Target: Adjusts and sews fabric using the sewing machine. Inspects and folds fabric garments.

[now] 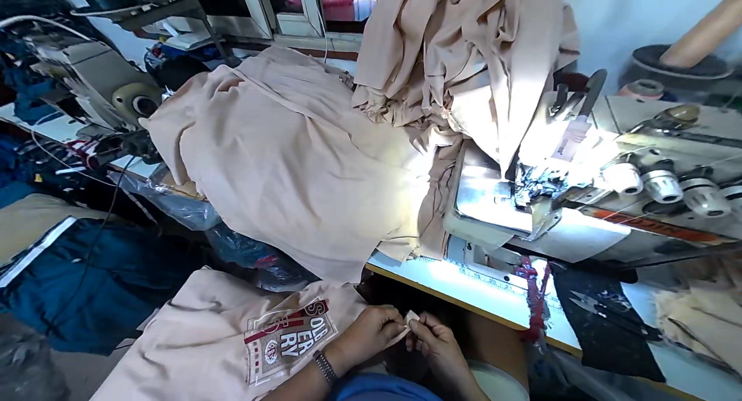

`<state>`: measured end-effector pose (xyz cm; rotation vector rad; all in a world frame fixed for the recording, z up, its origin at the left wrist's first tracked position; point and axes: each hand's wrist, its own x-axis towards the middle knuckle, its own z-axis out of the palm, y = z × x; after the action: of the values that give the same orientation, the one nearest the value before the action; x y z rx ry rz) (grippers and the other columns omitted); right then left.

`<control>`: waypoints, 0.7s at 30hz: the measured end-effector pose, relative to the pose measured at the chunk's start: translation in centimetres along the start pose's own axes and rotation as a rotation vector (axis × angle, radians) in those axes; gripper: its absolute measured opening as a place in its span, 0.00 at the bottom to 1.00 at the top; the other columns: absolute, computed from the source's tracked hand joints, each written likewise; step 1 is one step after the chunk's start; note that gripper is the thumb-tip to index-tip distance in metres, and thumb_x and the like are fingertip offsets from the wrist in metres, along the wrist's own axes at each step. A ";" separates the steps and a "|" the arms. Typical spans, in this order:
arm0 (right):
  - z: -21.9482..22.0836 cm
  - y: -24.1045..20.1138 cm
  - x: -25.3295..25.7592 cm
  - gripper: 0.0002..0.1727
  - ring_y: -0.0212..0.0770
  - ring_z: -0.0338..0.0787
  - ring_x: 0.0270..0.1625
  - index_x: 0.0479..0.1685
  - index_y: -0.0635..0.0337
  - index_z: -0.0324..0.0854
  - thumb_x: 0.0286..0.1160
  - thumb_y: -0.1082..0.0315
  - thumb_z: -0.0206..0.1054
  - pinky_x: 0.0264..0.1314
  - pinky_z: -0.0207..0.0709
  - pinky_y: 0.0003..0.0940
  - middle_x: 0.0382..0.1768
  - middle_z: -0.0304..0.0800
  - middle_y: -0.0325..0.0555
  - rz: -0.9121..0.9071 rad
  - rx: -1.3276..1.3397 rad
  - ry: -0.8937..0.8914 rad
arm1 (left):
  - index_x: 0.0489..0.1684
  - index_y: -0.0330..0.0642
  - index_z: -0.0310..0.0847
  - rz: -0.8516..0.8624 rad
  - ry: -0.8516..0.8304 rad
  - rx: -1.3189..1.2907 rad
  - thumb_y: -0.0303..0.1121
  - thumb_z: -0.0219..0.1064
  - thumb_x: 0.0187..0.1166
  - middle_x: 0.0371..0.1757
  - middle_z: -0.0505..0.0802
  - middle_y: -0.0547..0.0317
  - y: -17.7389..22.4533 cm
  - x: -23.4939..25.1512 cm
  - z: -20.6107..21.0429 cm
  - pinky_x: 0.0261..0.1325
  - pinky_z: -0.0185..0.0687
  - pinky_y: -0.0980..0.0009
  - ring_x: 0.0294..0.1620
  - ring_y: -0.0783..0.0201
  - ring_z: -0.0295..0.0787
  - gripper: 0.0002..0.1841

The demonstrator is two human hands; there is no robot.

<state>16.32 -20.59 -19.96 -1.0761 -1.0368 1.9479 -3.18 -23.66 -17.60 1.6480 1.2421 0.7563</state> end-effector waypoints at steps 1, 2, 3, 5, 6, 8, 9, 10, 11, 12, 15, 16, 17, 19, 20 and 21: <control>0.0 0.1 0.0 0.08 0.36 0.90 0.28 0.35 0.64 0.80 0.83 0.73 0.60 0.36 0.88 0.31 0.27 0.90 0.44 -0.014 0.006 -0.008 | 0.43 0.30 0.89 -0.012 0.020 -0.071 0.31 0.60 0.86 0.47 0.92 0.47 -0.3 0.0 0.0 0.63 0.79 0.68 0.52 0.62 0.87 0.13; 0.0 0.2 0.1 0.08 0.36 0.90 0.28 0.35 0.64 0.81 0.82 0.73 0.60 0.36 0.88 0.31 0.28 0.90 0.44 -0.028 0.008 -0.019 | 0.42 0.31 0.89 -0.031 0.047 -0.137 0.31 0.61 0.86 0.47 0.91 0.49 -0.5 -0.1 0.1 0.63 0.78 0.70 0.53 0.65 0.86 0.13; 0.0 0.2 0.1 0.08 0.36 0.91 0.29 0.36 0.64 0.81 0.82 0.73 0.61 0.37 0.89 0.32 0.28 0.91 0.44 -0.042 0.007 -0.031 | 0.42 0.31 0.88 -0.061 0.075 -0.188 0.31 0.61 0.85 0.46 0.89 0.51 -0.5 -0.1 0.1 0.62 0.77 0.71 0.52 0.67 0.84 0.12; -0.2 0.2 0.0 0.08 0.35 0.91 0.29 0.35 0.63 0.82 0.81 0.73 0.60 0.37 0.89 0.31 0.29 0.92 0.43 -0.067 -0.028 -0.056 | 0.42 0.35 0.83 -0.144 0.130 -0.232 0.32 0.58 0.88 0.41 0.85 0.57 -0.4 0.0 -0.2 0.53 0.77 0.72 0.44 0.71 0.81 0.11; -0.3 0.0 -0.1 0.08 0.35 0.91 0.28 0.33 0.63 0.81 0.80 0.74 0.60 0.36 0.88 0.31 0.29 0.92 0.42 -0.066 -0.077 -0.065 | 0.44 0.35 0.81 -0.183 0.160 -0.243 0.32 0.56 0.88 0.38 0.83 0.60 -0.3 0.1 -0.5 0.48 0.75 0.73 0.39 0.72 0.78 0.11; -0.7 -0.3 -0.2 0.09 0.34 0.90 0.25 0.31 0.62 0.79 0.79 0.75 0.57 0.33 0.88 0.30 0.27 0.92 0.41 -0.025 -0.228 -0.055 | 0.44 0.37 0.81 -0.219 0.197 -0.290 0.32 0.57 0.87 0.32 0.80 0.66 -0.2 0.2 -1.3 0.41 0.72 0.76 0.32 0.75 0.74 0.09; -0.8 -0.5 -0.4 0.09 0.35 0.91 0.26 0.34 0.63 0.78 0.81 0.74 0.54 0.33 0.88 0.30 0.28 0.92 0.42 0.033 -0.270 -0.046 | 0.43 0.39 0.81 -0.219 0.193 -0.318 0.32 0.58 0.87 0.30 0.81 0.68 -0.1 0.2 -1.6 0.40 0.73 0.77 0.30 0.77 0.75 0.08; -0.8 -0.8 -0.5 0.10 0.37 0.92 0.28 0.41 0.65 0.77 0.86 0.72 0.51 0.34 0.89 0.33 0.31 0.92 0.45 0.095 -0.249 -0.040 | 0.42 0.39 0.82 -0.212 0.177 -0.340 0.32 0.60 0.86 0.30 0.82 0.69 -0.1 0.2 -1.9 0.39 0.73 0.77 0.30 0.78 0.75 0.08; -0.5 -1.1 -0.6 0.10 0.41 0.93 0.30 0.49 0.67 0.76 0.89 0.69 0.52 0.35 0.90 0.36 0.34 0.92 0.48 0.141 -0.186 -0.035 | 0.41 0.39 0.84 -0.201 0.152 -0.353 0.32 0.61 0.86 0.30 0.84 0.69 0.0 0.2 -1.9 0.39 0.75 0.78 0.30 0.78 0.77 0.08; -0.3 -1.4 -0.7 0.12 0.44 0.94 0.34 0.57 0.67 0.73 0.89 0.66 0.55 0.37 0.91 0.40 0.37 0.91 0.50 0.163 -0.132 -0.040 | 0.41 0.38 0.85 -0.193 0.118 -0.356 0.32 0.62 0.85 0.31 0.85 0.68 0.1 0.1 -1.8 0.41 0.75 0.77 0.31 0.78 0.78 0.08; 0.5 -1.9 -0.6 0.13 0.41 0.92 0.29 0.57 0.68 0.74 0.77 0.74 0.65 0.33 0.91 0.38 0.35 0.91 0.48 0.127 -0.152 -0.039 | 0.40 0.36 0.84 -0.172 0.089 -0.309 0.31 0.62 0.85 0.32 0.84 0.65 0.5 0.0 -1.0 0.41 0.75 0.77 0.33 0.77 0.78 0.08; 0.4 -2.0 -0.5 0.11 0.38 0.91 0.26 0.53 0.67 0.75 0.74 0.77 0.65 0.31 0.89 0.35 0.32 0.90 0.46 0.121 -0.243 -0.047 | 0.41 0.35 0.83 -0.167 0.133 -0.273 0.31 0.60 0.86 0.34 0.84 0.63 0.8 0.0 -1.0 0.44 0.75 0.76 0.35 0.75 0.78 0.09; 0.0 -2.0 -0.4 0.11 0.36 0.88 0.26 0.51 0.68 0.76 0.71 0.78 0.65 0.31 0.87 0.33 0.31 0.88 0.45 0.127 -0.387 -0.082 | 0.42 0.34 0.82 -0.156 0.209 -0.231 0.30 0.58 0.86 0.36 0.84 0.61 1.1 -0.1 -1.5 0.46 0.75 0.74 0.37 0.74 0.78 0.10; -1.3 -1.8 -0.2 0.10 0.44 0.86 0.36 0.49 0.71 0.80 0.73 0.75 0.68 0.43 0.82 0.43 0.35 0.85 0.52 0.201 -0.754 -0.241 | 0.43 0.35 0.83 -0.120 0.375 -0.161 0.31 0.56 0.88 0.37 0.85 0.62 1.7 -0.3 -3.7 0.48 0.77 0.73 0.38 0.73 0.80 0.11; -1.6 -1.8 -0.3 0.12 0.53 0.87 0.45 0.49 0.72 0.82 0.75 0.70 0.69 0.53 0.81 0.52 0.40 0.87 0.59 0.262 -0.929 -0.331 | 0.43 0.37 0.84 -0.106 0.433 -0.142 0.32 0.57 0.88 0.36 0.86 0.63 2.2 -0.6 -4.9 0.46 0.78 0.73 0.37 0.73 0.80 0.10; -1.4 -2.0 -0.5 0.15 0.60 0.89 0.52 0.51 0.72 0.84 0.78 0.66 0.69 0.61 0.79 0.59 0.46 0.89 0.64 0.304 -1.080 -0.387 | 0.43 0.40 0.84 -0.086 0.459 -0.126 0.33 0.58 0.88 0.34 0.86 0.65 2.5 -0.9 -5.9 0.44 0.78 0.73 0.35 0.73 0.80 0.10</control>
<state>18.17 -19.64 -18.48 -1.4698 -2.4092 1.8290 -7.59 -22.95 -12.95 1.3496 1.5345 1.1770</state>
